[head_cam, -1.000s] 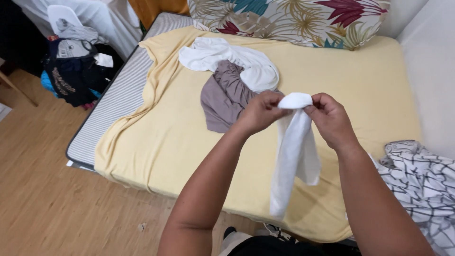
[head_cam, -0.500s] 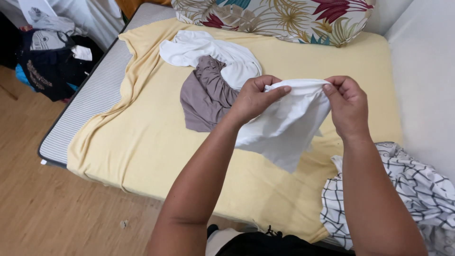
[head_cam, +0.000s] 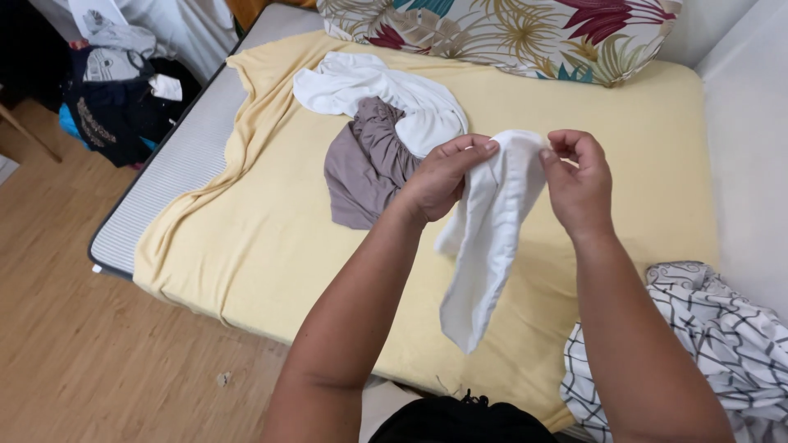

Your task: The person folds a patterned pillowcase and a white towel on a bed. They then place the folded pillowcase into a white storage cabinet and continue folding the towel.

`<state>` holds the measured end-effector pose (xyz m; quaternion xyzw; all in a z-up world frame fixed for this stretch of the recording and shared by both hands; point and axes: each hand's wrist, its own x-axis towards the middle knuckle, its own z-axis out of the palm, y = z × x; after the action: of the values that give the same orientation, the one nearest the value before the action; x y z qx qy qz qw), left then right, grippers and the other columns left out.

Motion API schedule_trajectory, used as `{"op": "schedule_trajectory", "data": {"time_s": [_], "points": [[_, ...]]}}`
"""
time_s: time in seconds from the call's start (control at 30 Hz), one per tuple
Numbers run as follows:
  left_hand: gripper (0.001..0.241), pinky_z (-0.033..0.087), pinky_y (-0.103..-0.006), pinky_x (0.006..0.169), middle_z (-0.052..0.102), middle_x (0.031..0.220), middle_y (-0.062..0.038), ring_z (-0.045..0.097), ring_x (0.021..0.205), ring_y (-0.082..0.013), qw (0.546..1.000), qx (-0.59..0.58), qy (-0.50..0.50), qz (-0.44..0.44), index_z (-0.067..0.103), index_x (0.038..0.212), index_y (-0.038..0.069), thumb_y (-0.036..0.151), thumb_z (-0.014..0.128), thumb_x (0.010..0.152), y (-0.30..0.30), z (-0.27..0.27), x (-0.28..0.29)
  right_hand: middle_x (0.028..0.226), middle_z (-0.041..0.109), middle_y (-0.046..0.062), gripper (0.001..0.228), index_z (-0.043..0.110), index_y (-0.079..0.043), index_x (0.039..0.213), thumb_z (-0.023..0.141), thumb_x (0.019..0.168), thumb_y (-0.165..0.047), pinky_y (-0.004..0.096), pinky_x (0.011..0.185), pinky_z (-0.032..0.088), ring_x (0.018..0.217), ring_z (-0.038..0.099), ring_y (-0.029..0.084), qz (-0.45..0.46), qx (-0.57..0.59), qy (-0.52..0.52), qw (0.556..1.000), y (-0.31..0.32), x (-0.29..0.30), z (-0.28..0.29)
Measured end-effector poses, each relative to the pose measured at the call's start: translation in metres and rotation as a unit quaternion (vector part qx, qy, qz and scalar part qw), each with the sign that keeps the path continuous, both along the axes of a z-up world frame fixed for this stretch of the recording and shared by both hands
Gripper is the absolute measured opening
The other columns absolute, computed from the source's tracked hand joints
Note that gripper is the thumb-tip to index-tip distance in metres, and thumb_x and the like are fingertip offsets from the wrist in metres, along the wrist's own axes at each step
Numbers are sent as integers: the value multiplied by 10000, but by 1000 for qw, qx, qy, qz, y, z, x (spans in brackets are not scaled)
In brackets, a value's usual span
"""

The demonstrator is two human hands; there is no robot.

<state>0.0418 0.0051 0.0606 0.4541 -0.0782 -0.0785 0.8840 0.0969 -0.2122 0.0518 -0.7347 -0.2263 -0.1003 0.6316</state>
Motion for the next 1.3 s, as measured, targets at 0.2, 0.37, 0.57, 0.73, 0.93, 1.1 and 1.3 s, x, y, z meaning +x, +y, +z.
{"op": "schedule_trajectory", "data": {"time_s": [0.2,0.37,0.57,0.73,0.93,1.1,1.3], "points": [[197,535,-288,736,713,937,8,654,830,-100,999,14,44,20,704,1098,79,246,692,994,9,-14,20,950,639,-17,150,632,-39,1148,675,1081,-166,226,794,519,864,587,74,51,21,75,996,27,-11,-14],[282,557,-339,725,693,931,-26,667,837,-156,993,18,109,37,675,1087,84,289,741,905,14,-17,38,1030,566,78,631,514,5,1222,907,780,-216,305,756,527,852,571,149,-78,-167,-65,981,64,-47,6],[221,491,-320,715,612,874,-7,563,801,-147,991,-47,96,77,660,1042,93,284,750,976,21,-41,70,1138,615,139,325,650,-59,1071,844,812,-93,378,913,532,1071,618,292,-132,-242,-310,910,87,-52,9],[197,521,-351,677,590,809,2,574,747,-151,977,-78,150,133,642,1002,147,327,701,946,81,-54,103,1012,675,64,131,646,-32,1046,763,991,-52,303,876,539,951,643,153,-41,-34,-52,997,41,6,-51],[242,597,-378,814,707,978,-65,695,888,-217,934,-240,133,231,641,1057,70,289,566,988,189,-56,131,1091,668,28,279,569,-61,1244,715,1012,-13,236,843,541,985,650,104,-174,22,74,982,-83,21,-88],[236,587,-373,760,707,907,-58,684,808,-205,909,-263,183,269,629,973,69,283,530,982,189,-33,116,1133,669,56,273,561,-53,1243,724,1024,-52,268,768,525,966,646,149,-412,66,131,899,-152,29,-125],[257,414,-343,496,518,616,45,509,548,-151,970,-127,203,43,556,753,207,357,678,922,63,-86,114,1289,567,123,220,616,-36,1262,730,1075,-67,316,921,557,1127,617,206,-288,-103,-92,948,-25,17,-59]]}}
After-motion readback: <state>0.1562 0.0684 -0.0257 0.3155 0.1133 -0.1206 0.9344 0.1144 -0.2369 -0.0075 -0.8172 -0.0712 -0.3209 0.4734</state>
